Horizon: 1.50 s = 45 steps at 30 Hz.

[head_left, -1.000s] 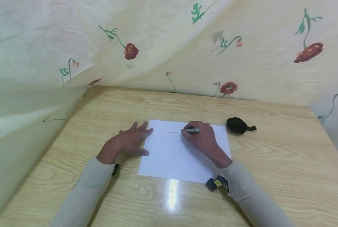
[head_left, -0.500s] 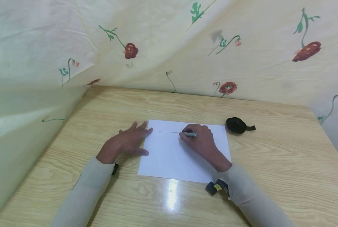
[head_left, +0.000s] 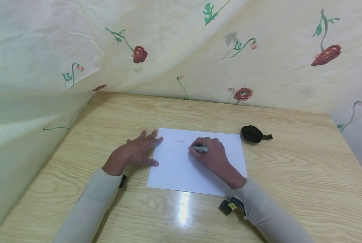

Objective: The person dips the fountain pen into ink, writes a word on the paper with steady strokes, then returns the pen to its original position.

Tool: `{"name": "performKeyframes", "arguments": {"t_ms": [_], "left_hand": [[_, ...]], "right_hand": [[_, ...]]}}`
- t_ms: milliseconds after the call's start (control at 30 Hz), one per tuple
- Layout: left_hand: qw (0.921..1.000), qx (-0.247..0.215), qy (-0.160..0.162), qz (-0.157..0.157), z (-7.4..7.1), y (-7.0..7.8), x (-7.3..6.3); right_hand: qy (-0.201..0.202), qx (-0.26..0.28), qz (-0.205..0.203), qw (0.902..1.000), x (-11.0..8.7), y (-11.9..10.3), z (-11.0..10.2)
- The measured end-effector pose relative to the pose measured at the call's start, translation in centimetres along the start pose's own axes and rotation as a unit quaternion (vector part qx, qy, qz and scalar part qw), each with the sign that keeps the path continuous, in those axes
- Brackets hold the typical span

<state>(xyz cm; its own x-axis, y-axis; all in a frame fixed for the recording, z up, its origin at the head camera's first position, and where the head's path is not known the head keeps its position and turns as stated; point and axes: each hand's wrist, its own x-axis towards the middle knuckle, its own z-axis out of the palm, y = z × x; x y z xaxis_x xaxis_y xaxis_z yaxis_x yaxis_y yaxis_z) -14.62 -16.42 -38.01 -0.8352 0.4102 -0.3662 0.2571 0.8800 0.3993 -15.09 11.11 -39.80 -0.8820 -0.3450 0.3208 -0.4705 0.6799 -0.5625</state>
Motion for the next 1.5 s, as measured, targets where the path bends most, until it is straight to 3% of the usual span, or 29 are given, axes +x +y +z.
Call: {"name": "performKeyframes", "arguments": {"t_ms": [1067,1500], "left_hand": [[1.0,0.008,-0.003,0.004,-0.3,-0.1,0.0],[1.0,0.002,-0.003,0.003,0.0,-0.2,0.1]], "right_hand": [[-0.028,-0.018,-0.03,0.999,-1.4,-2.3,1.2],[-0.05,-0.006,-0.081,0.9954,-2.5,-3.6,2.2]]}}
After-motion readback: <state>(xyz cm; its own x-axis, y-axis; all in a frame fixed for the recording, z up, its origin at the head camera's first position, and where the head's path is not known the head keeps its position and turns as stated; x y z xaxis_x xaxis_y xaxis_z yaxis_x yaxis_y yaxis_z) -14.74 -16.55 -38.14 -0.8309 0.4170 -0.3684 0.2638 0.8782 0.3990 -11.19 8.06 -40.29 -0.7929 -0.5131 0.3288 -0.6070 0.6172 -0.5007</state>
